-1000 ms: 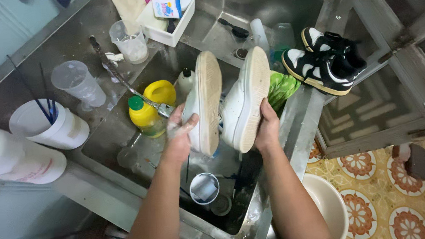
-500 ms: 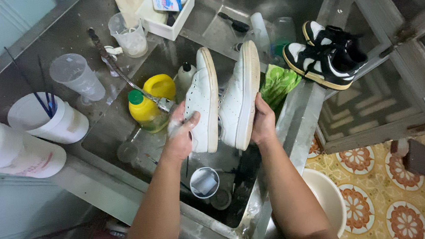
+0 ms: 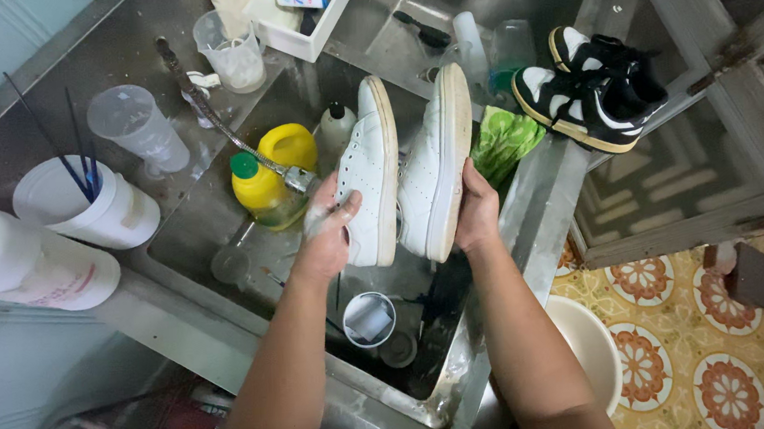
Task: The person washes white sneakers at a stainless steel sink. They scrub the shoes with a blue sponge, rinse them under the tap, wipe the uppers with a white pad, and finish scrubbing with an orange brush.
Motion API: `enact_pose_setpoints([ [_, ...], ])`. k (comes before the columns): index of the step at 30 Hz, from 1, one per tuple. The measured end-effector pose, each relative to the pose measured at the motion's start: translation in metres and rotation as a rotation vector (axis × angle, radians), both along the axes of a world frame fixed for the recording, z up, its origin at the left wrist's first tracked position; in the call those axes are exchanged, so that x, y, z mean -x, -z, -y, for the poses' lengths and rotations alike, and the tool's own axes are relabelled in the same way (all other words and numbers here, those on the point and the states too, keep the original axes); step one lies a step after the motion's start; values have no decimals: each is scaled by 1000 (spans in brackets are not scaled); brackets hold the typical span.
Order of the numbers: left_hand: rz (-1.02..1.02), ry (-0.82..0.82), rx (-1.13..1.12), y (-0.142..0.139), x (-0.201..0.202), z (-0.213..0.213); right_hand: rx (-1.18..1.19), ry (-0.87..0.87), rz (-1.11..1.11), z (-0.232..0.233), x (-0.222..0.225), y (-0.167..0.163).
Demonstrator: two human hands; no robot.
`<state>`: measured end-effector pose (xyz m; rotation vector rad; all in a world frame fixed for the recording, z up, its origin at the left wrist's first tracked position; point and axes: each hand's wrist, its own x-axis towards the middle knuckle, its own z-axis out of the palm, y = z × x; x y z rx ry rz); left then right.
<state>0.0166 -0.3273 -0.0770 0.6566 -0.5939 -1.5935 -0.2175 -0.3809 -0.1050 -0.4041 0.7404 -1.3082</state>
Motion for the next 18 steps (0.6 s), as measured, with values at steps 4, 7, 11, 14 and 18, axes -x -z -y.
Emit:
enact_pose_setpoints([
  [4, -64, 51, 90, 5, -2, 1, 3, 23, -38, -1, -1, -3],
  [7, -60, 29, 50, 9, -2, 3, -1, -1, -8, -2, -3, -6],
  [11, -42, 24, 55, 10, 1, 4, -39, 18, -36, -2, -3, -9],
  [14, -25, 12, 45, 7, 2, 3, -28, 17, -54, -1, 0, -7],
  [18, 47, 0, -5, 6, -1, 4, 72, 161, -162, 4, 9, 2],
])
